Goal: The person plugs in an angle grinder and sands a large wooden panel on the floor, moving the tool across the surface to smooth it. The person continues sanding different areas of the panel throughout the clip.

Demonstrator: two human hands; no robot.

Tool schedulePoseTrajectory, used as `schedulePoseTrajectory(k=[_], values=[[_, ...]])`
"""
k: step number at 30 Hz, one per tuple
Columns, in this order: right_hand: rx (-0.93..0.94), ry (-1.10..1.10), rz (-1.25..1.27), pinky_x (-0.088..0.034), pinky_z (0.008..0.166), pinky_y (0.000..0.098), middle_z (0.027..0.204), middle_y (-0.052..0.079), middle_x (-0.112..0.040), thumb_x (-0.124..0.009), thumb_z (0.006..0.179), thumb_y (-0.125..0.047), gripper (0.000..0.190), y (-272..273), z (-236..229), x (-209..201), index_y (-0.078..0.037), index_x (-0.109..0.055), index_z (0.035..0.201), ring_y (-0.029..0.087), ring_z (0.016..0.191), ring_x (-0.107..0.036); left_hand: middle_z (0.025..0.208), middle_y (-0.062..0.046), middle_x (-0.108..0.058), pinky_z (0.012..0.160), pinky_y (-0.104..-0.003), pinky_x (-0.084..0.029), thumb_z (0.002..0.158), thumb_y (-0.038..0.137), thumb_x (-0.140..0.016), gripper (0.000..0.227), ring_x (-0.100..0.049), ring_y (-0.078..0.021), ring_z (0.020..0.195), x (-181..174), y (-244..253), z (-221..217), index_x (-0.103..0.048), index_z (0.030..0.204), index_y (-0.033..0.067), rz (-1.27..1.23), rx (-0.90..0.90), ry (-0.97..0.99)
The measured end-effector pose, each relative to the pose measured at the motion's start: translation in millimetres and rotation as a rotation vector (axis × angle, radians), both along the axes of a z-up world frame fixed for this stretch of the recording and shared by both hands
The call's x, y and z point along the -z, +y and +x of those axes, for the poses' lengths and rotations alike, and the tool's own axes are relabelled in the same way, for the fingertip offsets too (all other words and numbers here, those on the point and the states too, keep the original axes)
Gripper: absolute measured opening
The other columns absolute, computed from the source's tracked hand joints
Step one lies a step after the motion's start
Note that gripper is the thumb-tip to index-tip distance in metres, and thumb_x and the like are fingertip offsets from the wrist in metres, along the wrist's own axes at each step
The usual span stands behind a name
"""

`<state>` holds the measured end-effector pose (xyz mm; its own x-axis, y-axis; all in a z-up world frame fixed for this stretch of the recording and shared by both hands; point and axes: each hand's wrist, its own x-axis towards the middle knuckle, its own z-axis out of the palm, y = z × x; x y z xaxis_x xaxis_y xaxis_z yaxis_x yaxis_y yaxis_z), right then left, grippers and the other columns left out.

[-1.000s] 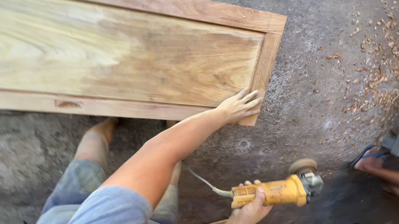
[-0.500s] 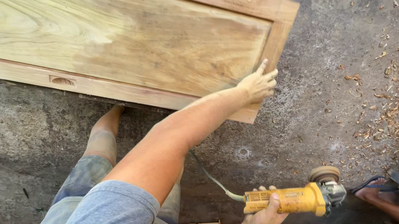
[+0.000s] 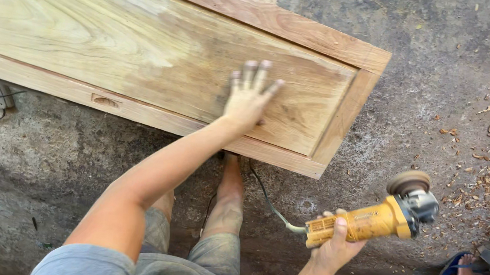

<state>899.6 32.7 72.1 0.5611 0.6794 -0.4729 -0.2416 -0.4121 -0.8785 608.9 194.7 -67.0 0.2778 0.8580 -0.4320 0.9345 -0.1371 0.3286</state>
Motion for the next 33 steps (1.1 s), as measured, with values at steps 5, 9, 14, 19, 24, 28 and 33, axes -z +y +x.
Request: schedulePoseTrajectory(k=[5, 9, 14, 19, 24, 28, 33], values=[[-0.218, 0.034, 0.005, -0.062, 0.074, 0.0407, 0.108, 0.014, -0.064, -0.068, 0.092, 0.001, 0.064, 14, -62, 7, -0.002, -0.038, 0.149, 0.025, 0.082, -0.07, 0.168, -0.019, 0.003, 0.114, -0.077, -0.014, 0.076, 0.047, -0.084, 0.105, -0.005, -0.0531, 0.151, -16, -11, -29, -0.028, 0.163, 0.0298, -0.085, -0.051, 0.038], [-0.447, -0.005, -0.092, -0.063, 0.085, 0.04, 0.113, 0.017, -0.062, -0.071, 0.085, -0.002, 0.076, 36, -140, 27, -0.003, -0.035, 0.151, 0.027, 0.091, -0.07, 0.167, -0.02, -0.023, 0.121, -0.063, -0.025, 0.087, 0.054, -0.076, 0.089, -0.023, -0.0434, 0.155, -21, -24, -49, -0.036, 0.158, 0.0171, -0.15, -0.324, -0.407], [-0.796, -0.186, -0.163, -0.053, 0.102, 0.0381, 0.135, 0.019, -0.059, -0.079, 0.083, -0.005, 0.076, 42, -241, 54, 0.003, -0.038, 0.146, 0.028, 0.121, -0.062, 0.149, -0.023, -0.061, 0.118, -0.036, -0.045, 0.1, 0.049, -0.064, 0.082, -0.06, -0.0274, 0.141, -54, -122, -86, -0.037, 0.161, 0.0009, -0.394, -0.825, -1.139], [-0.93, -0.191, -0.102, -0.056, 0.098, 0.0379, 0.128, 0.018, -0.069, -0.075, 0.088, -0.008, 0.068, 40, -316, 79, -0.002, -0.042, 0.147, 0.025, 0.116, -0.069, 0.147, -0.023, -0.057, 0.109, -0.036, -0.047, 0.093, 0.039, -0.073, 0.098, -0.059, -0.0257, 0.132, -52, -137, -137, -0.014, 0.163, 0.0043, -0.289, -1.063, -1.218], [-0.911, -0.216, -0.103, -0.056, 0.097, 0.0381, 0.128, 0.018, -0.069, -0.074, 0.091, -0.01, 0.067, 34, -348, 101, -0.003, -0.039, 0.147, 0.025, 0.116, -0.069, 0.145, -0.022, -0.06, 0.108, -0.036, -0.048, 0.093, 0.039, -0.073, 0.099, -0.062, -0.0257, 0.131, -39, -137, -167, -0.012, 0.165, 0.0071, -0.292, -1.073, -1.185], [-0.944, -0.312, -0.161, -0.057, 0.095, 0.0386, 0.128, 0.018, -0.07, -0.074, 0.09, -0.012, 0.065, 30, -366, 102, -0.004, -0.042, 0.146, 0.026, 0.115, -0.071, 0.139, -0.023, -0.066, 0.107, -0.036, -0.05, 0.094, 0.04, -0.071, 0.095, -0.065, -0.0257, 0.129, -41, -141, -183, -0.018, 0.166, 0.0087, -0.263, -1.096, -1.14], [-0.998, -0.298, -0.157, -0.057, 0.095, 0.0407, 0.13, 0.021, -0.068, -0.075, 0.088, -0.011, 0.069, 38, -391, 94, -0.004, -0.04, 0.147, 0.03, 0.117, -0.07, 0.141, -0.024, -0.063, 0.106, -0.036, -0.051, 0.094, 0.044, -0.07, 0.093, -0.065, -0.0276, 0.13, -50, -139, -205, -0.022, 0.164, 0.0068, -0.233, -1.167, -1.078]])
